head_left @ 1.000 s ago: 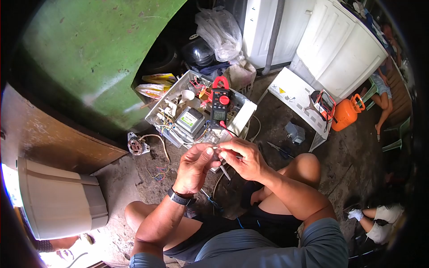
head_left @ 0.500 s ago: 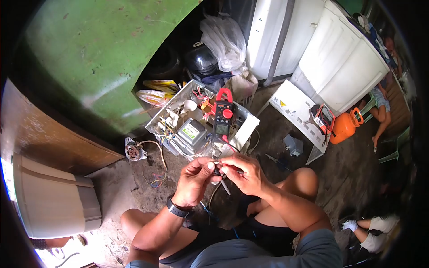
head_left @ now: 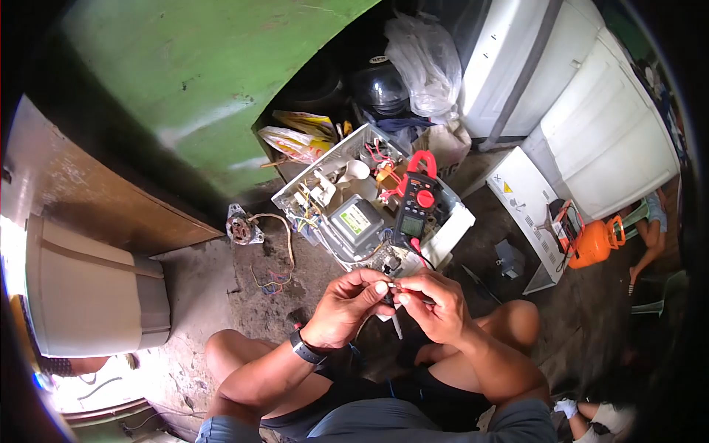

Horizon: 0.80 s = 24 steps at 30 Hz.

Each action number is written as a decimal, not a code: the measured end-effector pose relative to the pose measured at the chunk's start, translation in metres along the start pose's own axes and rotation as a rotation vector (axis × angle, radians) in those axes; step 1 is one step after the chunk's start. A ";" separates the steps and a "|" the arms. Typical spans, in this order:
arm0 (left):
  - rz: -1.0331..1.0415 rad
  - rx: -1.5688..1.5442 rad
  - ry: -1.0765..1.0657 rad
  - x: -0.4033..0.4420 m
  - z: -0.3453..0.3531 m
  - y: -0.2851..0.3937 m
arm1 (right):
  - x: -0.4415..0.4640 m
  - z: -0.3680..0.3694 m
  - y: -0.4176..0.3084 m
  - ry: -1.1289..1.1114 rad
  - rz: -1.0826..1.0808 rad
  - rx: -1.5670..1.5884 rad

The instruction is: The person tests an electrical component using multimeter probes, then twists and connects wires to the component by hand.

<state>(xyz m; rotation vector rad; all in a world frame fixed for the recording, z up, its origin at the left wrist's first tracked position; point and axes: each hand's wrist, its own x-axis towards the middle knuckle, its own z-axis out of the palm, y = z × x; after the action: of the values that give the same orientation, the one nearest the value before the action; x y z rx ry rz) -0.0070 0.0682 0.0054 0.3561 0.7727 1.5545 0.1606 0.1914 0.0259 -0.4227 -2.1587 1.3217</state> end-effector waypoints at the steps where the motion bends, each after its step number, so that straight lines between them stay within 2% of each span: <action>1: -0.014 -0.005 -0.012 0.001 -0.001 0.001 | 0.002 0.001 0.001 -0.003 -0.006 0.005; 13: -0.051 -0.028 0.064 0.007 0.002 0.005 | 0.011 -0.005 -0.002 -0.046 0.010 -0.030; 24: -0.025 -0.026 0.036 0.003 -0.001 0.002 | 0.007 0.000 -0.004 -0.028 0.028 -0.013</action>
<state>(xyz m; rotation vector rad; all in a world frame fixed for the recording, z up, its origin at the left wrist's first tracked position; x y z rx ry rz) -0.0098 0.0710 0.0049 0.2993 0.7807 1.5502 0.1556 0.1933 0.0318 -0.4438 -2.1934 1.3373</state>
